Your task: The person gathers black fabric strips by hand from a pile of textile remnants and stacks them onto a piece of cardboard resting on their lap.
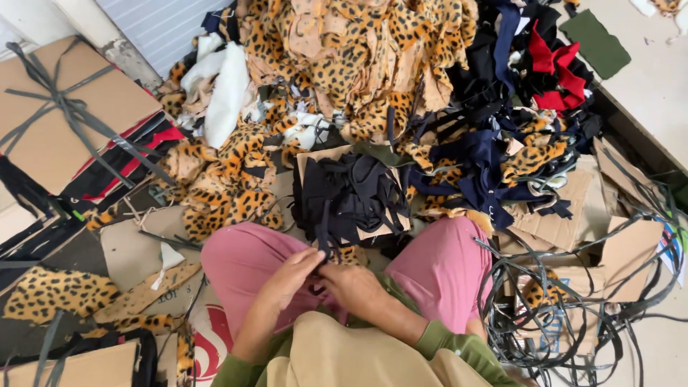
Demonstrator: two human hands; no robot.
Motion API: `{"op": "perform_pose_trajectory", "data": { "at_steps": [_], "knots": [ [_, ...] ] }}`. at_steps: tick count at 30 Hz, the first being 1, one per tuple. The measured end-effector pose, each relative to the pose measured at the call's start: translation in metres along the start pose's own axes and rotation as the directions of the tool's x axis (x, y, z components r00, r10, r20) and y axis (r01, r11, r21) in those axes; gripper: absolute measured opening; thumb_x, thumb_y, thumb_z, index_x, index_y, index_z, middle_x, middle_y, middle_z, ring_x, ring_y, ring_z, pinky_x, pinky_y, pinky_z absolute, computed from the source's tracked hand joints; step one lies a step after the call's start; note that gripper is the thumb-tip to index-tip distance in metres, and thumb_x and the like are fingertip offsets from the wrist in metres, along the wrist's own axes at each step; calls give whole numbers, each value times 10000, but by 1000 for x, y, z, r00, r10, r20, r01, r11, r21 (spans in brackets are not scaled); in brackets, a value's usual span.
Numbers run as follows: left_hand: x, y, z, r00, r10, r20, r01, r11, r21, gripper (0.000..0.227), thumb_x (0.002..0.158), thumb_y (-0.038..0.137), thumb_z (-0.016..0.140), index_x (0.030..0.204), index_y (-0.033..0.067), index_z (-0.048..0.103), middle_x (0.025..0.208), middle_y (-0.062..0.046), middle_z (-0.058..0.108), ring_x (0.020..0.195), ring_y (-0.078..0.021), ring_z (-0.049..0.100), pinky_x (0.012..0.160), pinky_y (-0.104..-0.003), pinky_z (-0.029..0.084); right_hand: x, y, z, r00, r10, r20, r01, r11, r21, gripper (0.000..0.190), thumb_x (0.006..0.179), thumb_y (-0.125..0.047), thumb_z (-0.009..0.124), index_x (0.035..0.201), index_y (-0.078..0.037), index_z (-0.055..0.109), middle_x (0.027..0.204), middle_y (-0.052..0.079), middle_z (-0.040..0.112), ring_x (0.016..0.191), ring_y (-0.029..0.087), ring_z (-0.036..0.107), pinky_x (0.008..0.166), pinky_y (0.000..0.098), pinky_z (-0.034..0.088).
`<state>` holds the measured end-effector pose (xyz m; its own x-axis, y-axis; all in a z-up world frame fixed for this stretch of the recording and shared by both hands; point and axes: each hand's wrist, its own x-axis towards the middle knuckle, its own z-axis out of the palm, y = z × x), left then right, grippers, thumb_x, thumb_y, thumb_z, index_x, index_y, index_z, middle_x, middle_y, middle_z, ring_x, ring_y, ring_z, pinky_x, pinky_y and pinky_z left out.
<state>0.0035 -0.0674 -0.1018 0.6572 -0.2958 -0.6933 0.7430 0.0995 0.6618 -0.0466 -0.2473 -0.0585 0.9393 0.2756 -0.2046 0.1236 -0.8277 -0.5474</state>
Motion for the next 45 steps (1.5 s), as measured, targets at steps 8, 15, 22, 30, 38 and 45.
{"op": "perform_pose_trajectory", "data": {
  "at_steps": [8, 15, 22, 30, 38, 45],
  "knots": [
    [-46, 24, -5, 975, 132, 181, -164, 971, 175, 242, 942, 163, 643, 1124, 65, 770, 992, -81, 759, 901, -165, 674, 804, -320, 584, 47, 20, -75, 958, 167, -234, -113, 967, 228, 81, 897, -362, 732, 936, -304, 773, 854, -25, 788, 861, 243, 754, 759, 387, 612],
    [-53, 19, -29, 978, 168, 127, -191, 961, 202, 312, 940, 170, 678, 1225, 67, 754, 1170, -72, 752, 1072, -159, 651, 997, -357, 518, 138, 163, -88, 834, 379, -400, -462, 877, -130, 499, 951, -232, 646, 1379, -477, 565, 1201, -7, 609, 962, 344, 720, 886, 470, 619],
    [-44, 16, -28, 984, 143, 104, -160, 969, 189, 248, 947, 186, 661, 1154, 98, 766, 1008, -21, 737, 896, -141, 656, 746, -265, 540, 171, 265, -78, 852, 284, -439, -348, 935, -71, 186, 910, -403, 742, 1093, -433, 730, 976, -82, 697, 925, 226, 734, 806, 394, 621],
    [-47, 41, -25, 981, 174, 88, -189, 958, 217, 252, 966, 175, 622, 1165, 89, 750, 1014, -41, 729, 908, -156, 647, 744, -270, 531, 97, 323, -177, 188, 825, -533, 335, 456, 824, 308, 953, -91, 719, 1215, -210, 611, 1038, 6, 647, 728, 142, 785, 708, 376, 745],
    [-49, 82, 26, 949, 230, 214, -294, 892, 344, 340, 964, 243, 623, 1257, 85, 692, 1096, -79, 720, 1042, -185, 648, 886, -383, 568, 49, 19, -119, 979, -57, -194, 186, 634, 750, 769, 665, -150, 905, 1383, -129, 632, 1607, 170, 387, 844, 204, 715, 706, 363, 641],
    [-40, 90, 10, 910, 384, 155, -414, 853, 319, 224, 959, 164, 670, 1160, 83, 731, 1087, -49, 710, 1053, -138, 603, 923, -357, 546, 71, 29, -41, 991, -124, -47, 123, 738, 664, 318, 785, -160, 874, 1090, -168, 787, 965, -18, 783, 897, 81, 686, 828, 332, 571]
  ]
}}
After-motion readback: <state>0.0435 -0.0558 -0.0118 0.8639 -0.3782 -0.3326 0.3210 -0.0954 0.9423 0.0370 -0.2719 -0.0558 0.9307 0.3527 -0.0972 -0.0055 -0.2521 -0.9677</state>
